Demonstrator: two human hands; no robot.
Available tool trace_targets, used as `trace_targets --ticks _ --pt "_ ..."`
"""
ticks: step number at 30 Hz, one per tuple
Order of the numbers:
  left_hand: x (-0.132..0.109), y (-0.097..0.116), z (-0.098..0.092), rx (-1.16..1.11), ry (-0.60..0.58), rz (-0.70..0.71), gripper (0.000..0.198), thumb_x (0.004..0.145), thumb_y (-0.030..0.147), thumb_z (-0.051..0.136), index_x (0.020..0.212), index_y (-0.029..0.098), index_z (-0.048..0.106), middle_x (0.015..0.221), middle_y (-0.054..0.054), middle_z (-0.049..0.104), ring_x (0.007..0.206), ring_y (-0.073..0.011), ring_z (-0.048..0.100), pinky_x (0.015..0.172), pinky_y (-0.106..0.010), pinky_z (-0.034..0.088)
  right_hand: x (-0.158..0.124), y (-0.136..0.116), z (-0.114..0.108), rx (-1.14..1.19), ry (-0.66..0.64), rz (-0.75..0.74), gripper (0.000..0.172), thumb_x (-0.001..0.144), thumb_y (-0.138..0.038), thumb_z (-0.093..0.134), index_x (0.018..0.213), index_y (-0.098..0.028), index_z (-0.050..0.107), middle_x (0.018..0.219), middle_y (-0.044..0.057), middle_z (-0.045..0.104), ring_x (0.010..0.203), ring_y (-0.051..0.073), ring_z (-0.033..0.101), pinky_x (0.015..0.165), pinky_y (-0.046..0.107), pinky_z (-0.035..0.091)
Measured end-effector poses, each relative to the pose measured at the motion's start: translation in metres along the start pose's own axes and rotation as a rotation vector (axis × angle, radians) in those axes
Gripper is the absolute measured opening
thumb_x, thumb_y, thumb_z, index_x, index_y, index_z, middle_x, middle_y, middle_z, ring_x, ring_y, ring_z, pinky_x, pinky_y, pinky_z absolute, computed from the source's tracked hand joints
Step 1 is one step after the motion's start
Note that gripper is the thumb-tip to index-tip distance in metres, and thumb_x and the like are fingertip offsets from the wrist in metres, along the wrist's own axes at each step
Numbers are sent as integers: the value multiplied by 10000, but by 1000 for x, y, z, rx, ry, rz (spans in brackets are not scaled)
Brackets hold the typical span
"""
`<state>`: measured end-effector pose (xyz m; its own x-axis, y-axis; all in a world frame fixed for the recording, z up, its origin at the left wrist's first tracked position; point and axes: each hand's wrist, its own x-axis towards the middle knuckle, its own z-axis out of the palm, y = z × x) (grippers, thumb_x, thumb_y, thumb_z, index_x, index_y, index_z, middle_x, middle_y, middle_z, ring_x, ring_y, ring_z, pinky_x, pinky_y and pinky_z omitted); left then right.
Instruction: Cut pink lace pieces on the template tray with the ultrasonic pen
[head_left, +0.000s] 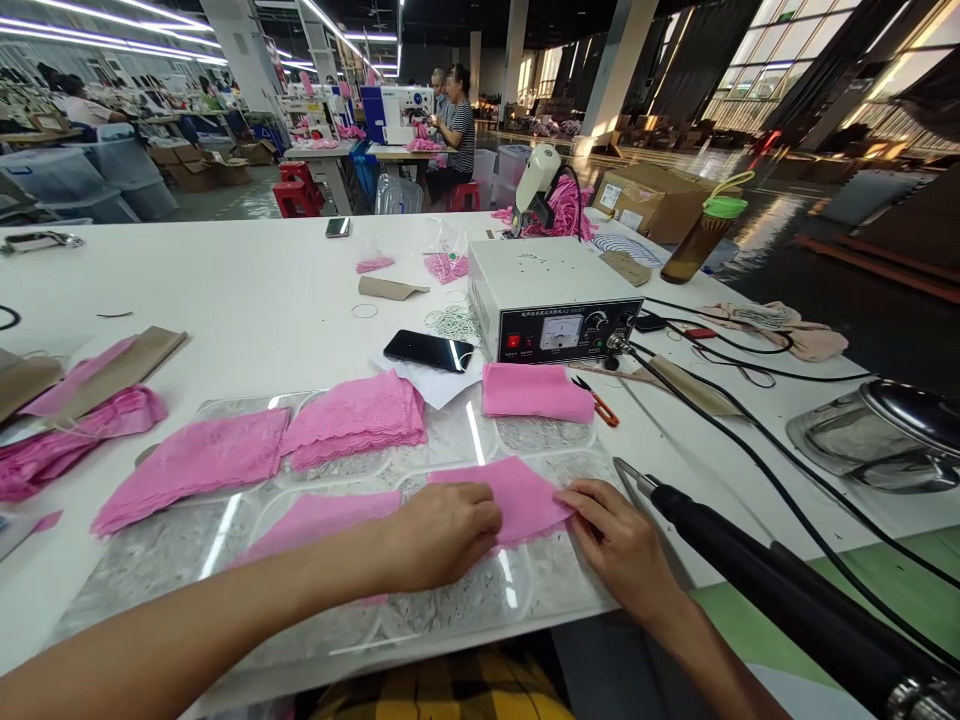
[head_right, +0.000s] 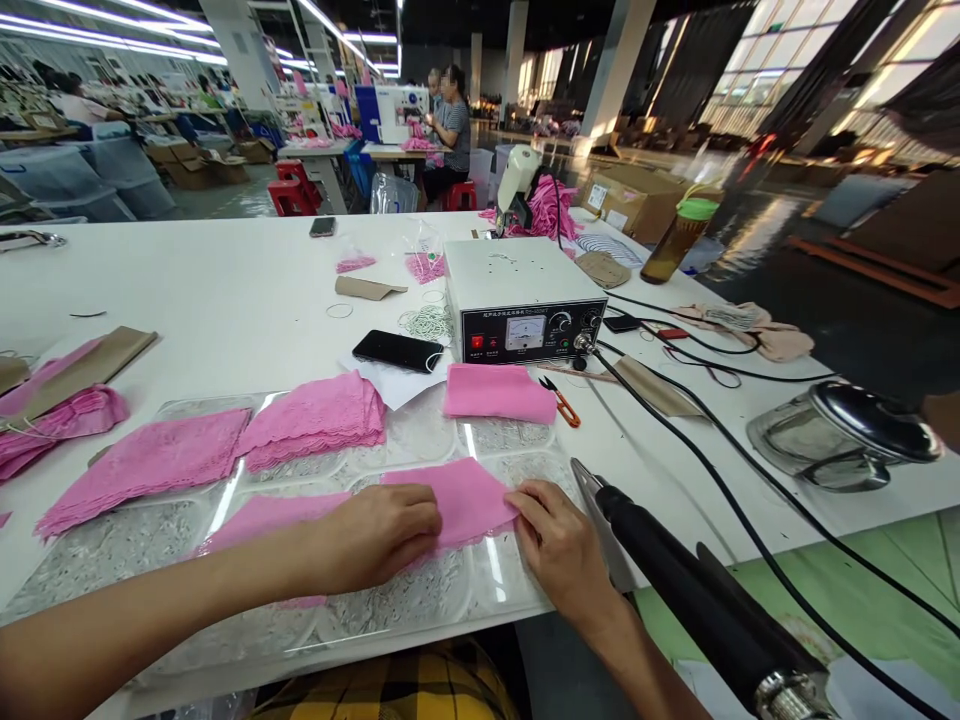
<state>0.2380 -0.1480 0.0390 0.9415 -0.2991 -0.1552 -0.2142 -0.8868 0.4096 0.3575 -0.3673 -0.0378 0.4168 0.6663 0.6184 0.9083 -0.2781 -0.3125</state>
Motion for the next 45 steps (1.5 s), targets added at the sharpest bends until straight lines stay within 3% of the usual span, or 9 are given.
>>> trace_targets --ticks 3,6,9,12,14,19,28,35,45 --pt "31 10 2 -62 35 -49 64 896 202 619 929 151 640 941 -52 658 785 -181 615 654 -261 452 0 0 0 16 6 18 262 870 -80 516 1046 -220 650 937 59 695 865 169 700 736 309 602" --pt "59 17 11 -94 64 -77 220 849 261 689 1020 132 640 997 -89 666 898 -239 637 744 -304 485 0 -1 0 43 21 40 250 877 -92 508 1057 -219 627 939 57 697 870 169 701 756 309 598" --pt "77 20 20 -144 90 -112 243 846 302 686 998 115 655 965 -114 681 898 -273 649 761 -341 494 0 0 1 78 38 87 212 879 -116 510 1042 -220 597 924 53 699 860 170 700 742 301 592" --pt "85 20 25 -211 114 -136 143 855 270 654 905 139 683 884 -87 703 830 -247 660 729 -313 489 -1 -1 2 110 44 143 131 880 -154 531 980 -229 572 847 29 686 770 162 691 667 281 577" --pt "87 20 26 -261 128 -143 97 854 217 629 841 151 699 833 -66 713 795 -223 660 713 -287 480 -1 -1 3 116 50 170 89 888 -175 539 952 -231 563 805 15 674 711 151 678 625 267 563" --pt "88 15 27 -408 147 -159 193 821 100 561 799 171 738 802 -27 741 744 -179 660 689 -242 468 1 -4 1 133 61 210 48 903 -198 538 874 -234 551 756 4 654 654 135 651 596 253 545" --pt "89 4 24 -617 98 -217 205 816 160 553 798 157 758 721 -7 725 703 -160 644 629 -208 472 8 -9 -1 164 52 192 114 900 -148 519 834 -227 567 841 31 669 760 144 672 684 280 562" --pt "89 2 23 -662 85 -231 216 790 163 527 737 153 735 697 -4 708 692 -158 627 628 -215 466 10 -11 0 166 61 204 148 899 -135 484 821 -229 567 840 34 663 744 144 665 658 280 559" --pt "77 1 14 -798 222 -300 135 799 168 557 727 150 670 661 -2 651 651 -147 598 620 -238 479 5 -15 -3 69 126 227 85 864 -210 572 948 -218 570 925 72 654 838 190 664 665 302 571"
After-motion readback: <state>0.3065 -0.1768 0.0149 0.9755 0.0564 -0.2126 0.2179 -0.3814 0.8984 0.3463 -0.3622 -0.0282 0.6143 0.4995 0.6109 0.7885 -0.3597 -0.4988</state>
